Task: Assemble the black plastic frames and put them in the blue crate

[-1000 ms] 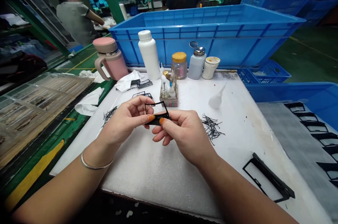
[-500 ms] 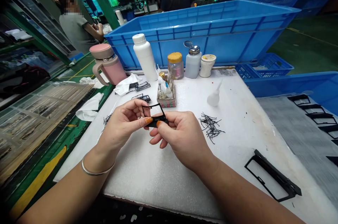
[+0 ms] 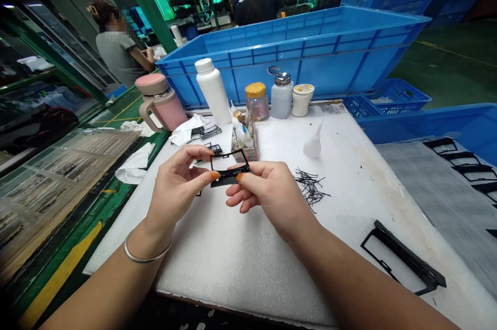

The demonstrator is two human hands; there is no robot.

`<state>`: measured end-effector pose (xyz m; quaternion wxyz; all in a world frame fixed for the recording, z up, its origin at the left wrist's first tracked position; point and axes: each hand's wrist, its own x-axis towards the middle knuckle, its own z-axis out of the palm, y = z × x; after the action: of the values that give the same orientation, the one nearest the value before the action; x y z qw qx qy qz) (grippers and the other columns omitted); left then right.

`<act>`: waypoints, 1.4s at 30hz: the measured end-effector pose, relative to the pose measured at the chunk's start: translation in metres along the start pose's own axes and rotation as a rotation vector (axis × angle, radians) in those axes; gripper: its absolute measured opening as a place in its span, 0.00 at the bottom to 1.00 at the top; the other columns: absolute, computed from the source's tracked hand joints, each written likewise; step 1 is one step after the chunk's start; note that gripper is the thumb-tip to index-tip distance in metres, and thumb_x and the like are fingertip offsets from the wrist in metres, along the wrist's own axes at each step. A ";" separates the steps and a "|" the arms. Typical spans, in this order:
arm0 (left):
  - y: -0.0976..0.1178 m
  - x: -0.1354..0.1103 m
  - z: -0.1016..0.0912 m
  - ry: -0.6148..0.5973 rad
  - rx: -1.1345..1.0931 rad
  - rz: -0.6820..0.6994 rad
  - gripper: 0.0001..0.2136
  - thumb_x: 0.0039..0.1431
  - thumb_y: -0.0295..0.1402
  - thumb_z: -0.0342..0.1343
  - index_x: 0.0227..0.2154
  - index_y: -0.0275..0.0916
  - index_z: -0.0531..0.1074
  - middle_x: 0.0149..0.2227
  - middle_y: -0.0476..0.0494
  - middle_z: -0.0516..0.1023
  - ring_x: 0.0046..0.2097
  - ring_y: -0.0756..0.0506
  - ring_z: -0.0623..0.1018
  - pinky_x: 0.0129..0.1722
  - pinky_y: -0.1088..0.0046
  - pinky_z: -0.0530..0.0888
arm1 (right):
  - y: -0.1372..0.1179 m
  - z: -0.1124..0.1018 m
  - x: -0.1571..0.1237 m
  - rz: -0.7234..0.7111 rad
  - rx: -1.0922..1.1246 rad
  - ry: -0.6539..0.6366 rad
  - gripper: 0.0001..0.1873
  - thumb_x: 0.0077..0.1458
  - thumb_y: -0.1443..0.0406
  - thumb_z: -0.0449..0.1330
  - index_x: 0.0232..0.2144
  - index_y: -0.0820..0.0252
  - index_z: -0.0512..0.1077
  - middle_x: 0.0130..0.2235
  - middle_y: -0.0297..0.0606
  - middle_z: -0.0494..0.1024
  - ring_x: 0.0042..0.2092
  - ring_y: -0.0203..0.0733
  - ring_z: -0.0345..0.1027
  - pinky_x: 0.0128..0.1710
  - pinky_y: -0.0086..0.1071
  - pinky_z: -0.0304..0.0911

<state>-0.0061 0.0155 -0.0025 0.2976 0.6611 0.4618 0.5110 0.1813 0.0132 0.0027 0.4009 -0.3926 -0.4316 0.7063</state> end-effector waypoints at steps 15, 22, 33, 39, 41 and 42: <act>0.010 -0.008 -0.004 0.044 0.675 0.449 0.04 0.57 0.28 0.61 0.35 0.42 0.77 0.35 0.45 0.72 0.40 0.46 0.69 0.41 0.66 0.66 | 0.004 0.002 -0.001 -0.031 0.020 -0.004 0.09 0.53 0.66 0.61 0.34 0.66 0.78 0.29 0.41 0.80 0.27 0.35 0.75 0.21 0.20 0.66; 0.010 -0.008 -0.001 -0.006 0.676 0.384 0.02 0.59 0.28 0.58 0.34 0.39 0.74 0.36 0.44 0.70 0.40 0.45 0.68 0.41 0.66 0.66 | 0.004 0.002 -0.001 -0.048 -0.030 0.000 0.09 0.54 0.66 0.60 0.35 0.65 0.78 0.29 0.41 0.80 0.28 0.35 0.75 0.22 0.20 0.66; 0.014 -0.008 0.000 -0.074 0.084 0.074 0.03 0.60 0.31 0.58 0.32 0.40 0.75 0.36 0.45 0.69 0.39 0.49 0.70 0.34 0.74 0.67 | 0.002 0.001 -0.001 -0.088 -0.082 0.060 0.10 0.54 0.66 0.59 0.36 0.64 0.78 0.29 0.40 0.80 0.28 0.36 0.75 0.23 0.21 0.67; 0.012 -0.006 0.000 -0.090 -0.066 -0.036 0.04 0.58 0.32 0.60 0.30 0.39 0.75 0.35 0.45 0.69 0.37 0.49 0.69 0.29 0.75 0.63 | 0.003 0.001 -0.001 -0.110 -0.100 0.060 0.10 0.54 0.66 0.59 0.37 0.65 0.78 0.29 0.41 0.79 0.27 0.36 0.75 0.23 0.22 0.67; 0.011 -0.006 0.000 -0.098 -0.088 -0.051 0.04 0.58 0.33 0.61 0.30 0.39 0.75 0.34 0.45 0.70 0.37 0.49 0.69 0.29 0.75 0.62 | 0.003 0.000 -0.001 -0.115 -0.105 0.062 0.10 0.54 0.66 0.59 0.37 0.64 0.78 0.29 0.40 0.79 0.27 0.36 0.75 0.23 0.22 0.67; 0.011 -0.006 -0.001 -0.100 -0.092 -0.052 0.04 0.58 0.33 0.61 0.30 0.40 0.75 0.34 0.45 0.70 0.37 0.49 0.69 0.29 0.75 0.62 | 0.003 0.000 -0.001 -0.119 -0.107 0.065 0.10 0.54 0.66 0.59 0.37 0.64 0.78 0.29 0.40 0.79 0.27 0.36 0.74 0.23 0.22 0.67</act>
<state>-0.0038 0.0056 0.0051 0.3636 0.6591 0.4393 0.4903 0.1811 0.0112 0.0005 0.4344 -0.4096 -0.4781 0.6441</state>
